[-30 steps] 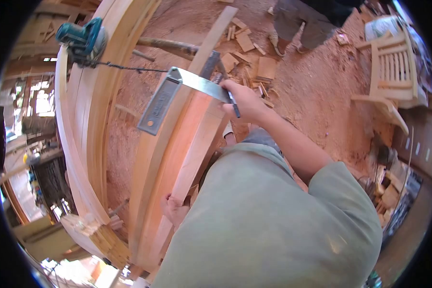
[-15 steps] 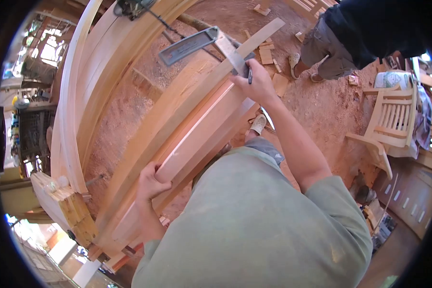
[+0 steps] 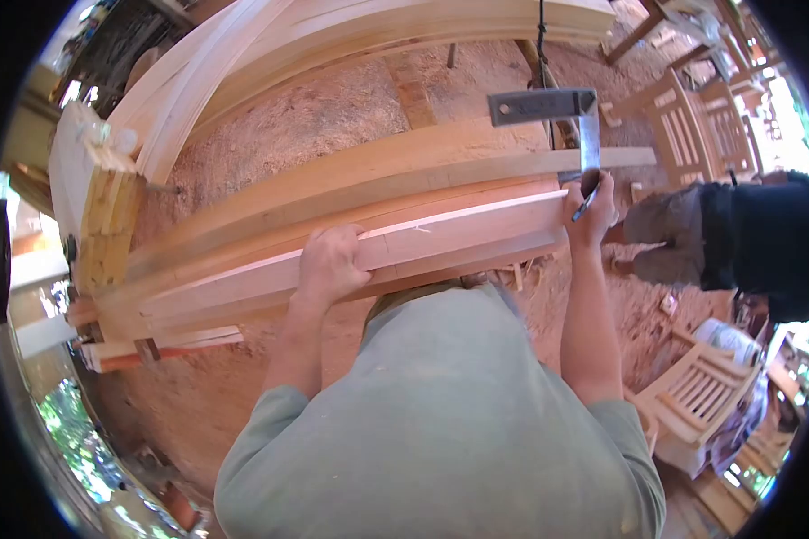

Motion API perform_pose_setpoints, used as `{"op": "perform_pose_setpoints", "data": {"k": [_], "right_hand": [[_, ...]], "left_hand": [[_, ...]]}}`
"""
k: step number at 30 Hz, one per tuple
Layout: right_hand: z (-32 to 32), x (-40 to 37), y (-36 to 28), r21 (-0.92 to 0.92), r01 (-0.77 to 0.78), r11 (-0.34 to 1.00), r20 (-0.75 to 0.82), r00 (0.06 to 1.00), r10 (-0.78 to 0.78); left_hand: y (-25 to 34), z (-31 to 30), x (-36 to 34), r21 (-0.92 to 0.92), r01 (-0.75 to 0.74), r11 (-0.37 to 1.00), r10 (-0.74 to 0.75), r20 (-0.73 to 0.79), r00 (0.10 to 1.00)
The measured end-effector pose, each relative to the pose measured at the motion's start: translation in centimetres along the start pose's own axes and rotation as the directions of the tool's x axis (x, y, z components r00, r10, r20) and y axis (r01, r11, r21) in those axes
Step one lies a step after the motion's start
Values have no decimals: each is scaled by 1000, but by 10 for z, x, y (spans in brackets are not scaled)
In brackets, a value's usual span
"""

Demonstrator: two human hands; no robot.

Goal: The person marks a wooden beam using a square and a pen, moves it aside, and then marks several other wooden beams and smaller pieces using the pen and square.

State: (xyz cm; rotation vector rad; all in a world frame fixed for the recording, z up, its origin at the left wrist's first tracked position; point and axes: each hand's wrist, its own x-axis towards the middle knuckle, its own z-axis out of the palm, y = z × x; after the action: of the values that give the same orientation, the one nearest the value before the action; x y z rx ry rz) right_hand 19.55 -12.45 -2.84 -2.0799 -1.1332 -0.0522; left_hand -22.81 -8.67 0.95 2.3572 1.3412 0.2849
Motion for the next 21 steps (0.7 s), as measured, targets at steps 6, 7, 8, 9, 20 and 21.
{"op": "perform_pose_setpoints", "data": {"k": [6, 7, 8, 9, 20, 21], "right_hand": [[-4, -15, 15, 144, 133, 981, -47, 991, -127], [-4, -15, 9, 158, 178, 971, -72, 983, -168], [0, -14, 9, 185, 186, 965, -62, 982, -177], [1, -16, 11, 224, 146, 964, -67, 989, -134], [5, -27, 13, 361, 201, 910, -160, 975, -152], [6, -29, 12, 365, 206, 908, -187, 972, -145]], "left_hand": [[13, -3, -36, 90, 196, 977, -188, -85, 978], [9, -10, -42, 108, 226, 968, -215, -107, 971], [4, -16, -49, 197, 339, 920, -335, -55, 941], [0, -20, -56, 286, 432, 855, -450, -2, 893], [-70, -34, -120, 398, 544, 739, -453, -305, 838], [-72, -34, -118, 391, 501, 772, -416, -285, 864]]}}
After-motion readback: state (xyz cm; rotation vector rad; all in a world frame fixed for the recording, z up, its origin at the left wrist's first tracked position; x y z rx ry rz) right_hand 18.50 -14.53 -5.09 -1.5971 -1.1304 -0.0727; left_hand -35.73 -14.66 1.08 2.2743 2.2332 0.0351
